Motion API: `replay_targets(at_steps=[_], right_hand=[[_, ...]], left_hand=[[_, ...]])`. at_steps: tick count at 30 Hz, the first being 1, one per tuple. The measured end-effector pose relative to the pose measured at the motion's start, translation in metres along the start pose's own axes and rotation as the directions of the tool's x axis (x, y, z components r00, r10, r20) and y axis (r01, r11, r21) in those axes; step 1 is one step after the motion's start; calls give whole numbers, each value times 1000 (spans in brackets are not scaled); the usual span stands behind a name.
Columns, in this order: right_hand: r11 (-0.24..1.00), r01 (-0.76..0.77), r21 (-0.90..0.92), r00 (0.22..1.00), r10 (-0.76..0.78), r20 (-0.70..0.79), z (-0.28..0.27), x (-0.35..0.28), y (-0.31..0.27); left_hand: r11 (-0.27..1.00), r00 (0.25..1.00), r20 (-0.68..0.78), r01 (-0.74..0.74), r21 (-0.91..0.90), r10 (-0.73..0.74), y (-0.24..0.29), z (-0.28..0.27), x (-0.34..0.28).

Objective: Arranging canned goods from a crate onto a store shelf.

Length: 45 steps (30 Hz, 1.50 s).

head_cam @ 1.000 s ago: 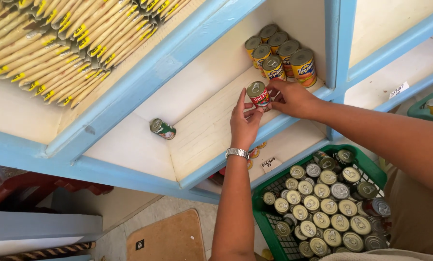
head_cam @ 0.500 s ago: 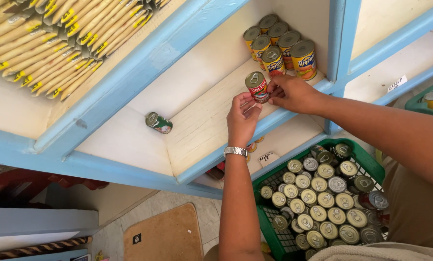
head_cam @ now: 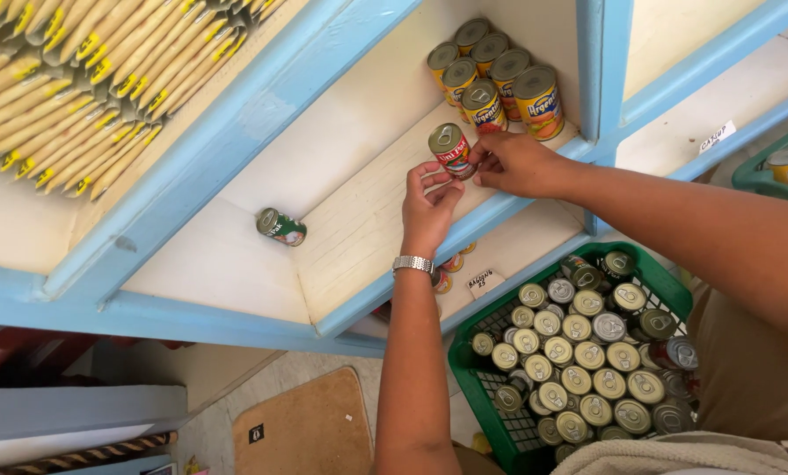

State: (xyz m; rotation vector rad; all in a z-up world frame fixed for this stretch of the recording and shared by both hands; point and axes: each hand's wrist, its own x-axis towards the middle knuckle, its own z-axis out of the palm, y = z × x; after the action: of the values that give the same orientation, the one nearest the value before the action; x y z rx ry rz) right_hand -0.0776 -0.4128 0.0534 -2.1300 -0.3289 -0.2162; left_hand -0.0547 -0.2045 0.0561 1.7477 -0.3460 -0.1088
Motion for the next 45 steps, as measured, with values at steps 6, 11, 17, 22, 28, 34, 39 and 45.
replay_targets(at_steps=[6,11,17,22,28,34,39,45], right_hand=[[1000,-3,-27,1000,3,14,-1,0,-5],[998,-4,-57,999,6,39,-2,2,-2],[990,30,-138,997,-20,74,1,7,4],[982,49,-180,996,-36,78,4,15,10],[979,66,-194,994,-48,93,8,26,21],[967,27,-254,990,9,142,13,31,8],[937,-51,-347,978,117,172,10,25,-12],[887,-52,-460,965,163,205,14,27,-27]], left_hand=[[1000,1000,23,-12,-25,13,-6,3,5],[1000,998,67,-6,-22,8,-21,1,21],[999,998,56,-34,8,33,-26,8,37],[994,995,35,-92,57,90,-32,9,55],[985,994,51,-104,138,98,-21,12,65],[962,978,-17,-200,186,206,-40,14,69],[898,944,-19,-307,316,330,-37,20,62],[866,931,-26,-328,377,364,-42,17,66]])
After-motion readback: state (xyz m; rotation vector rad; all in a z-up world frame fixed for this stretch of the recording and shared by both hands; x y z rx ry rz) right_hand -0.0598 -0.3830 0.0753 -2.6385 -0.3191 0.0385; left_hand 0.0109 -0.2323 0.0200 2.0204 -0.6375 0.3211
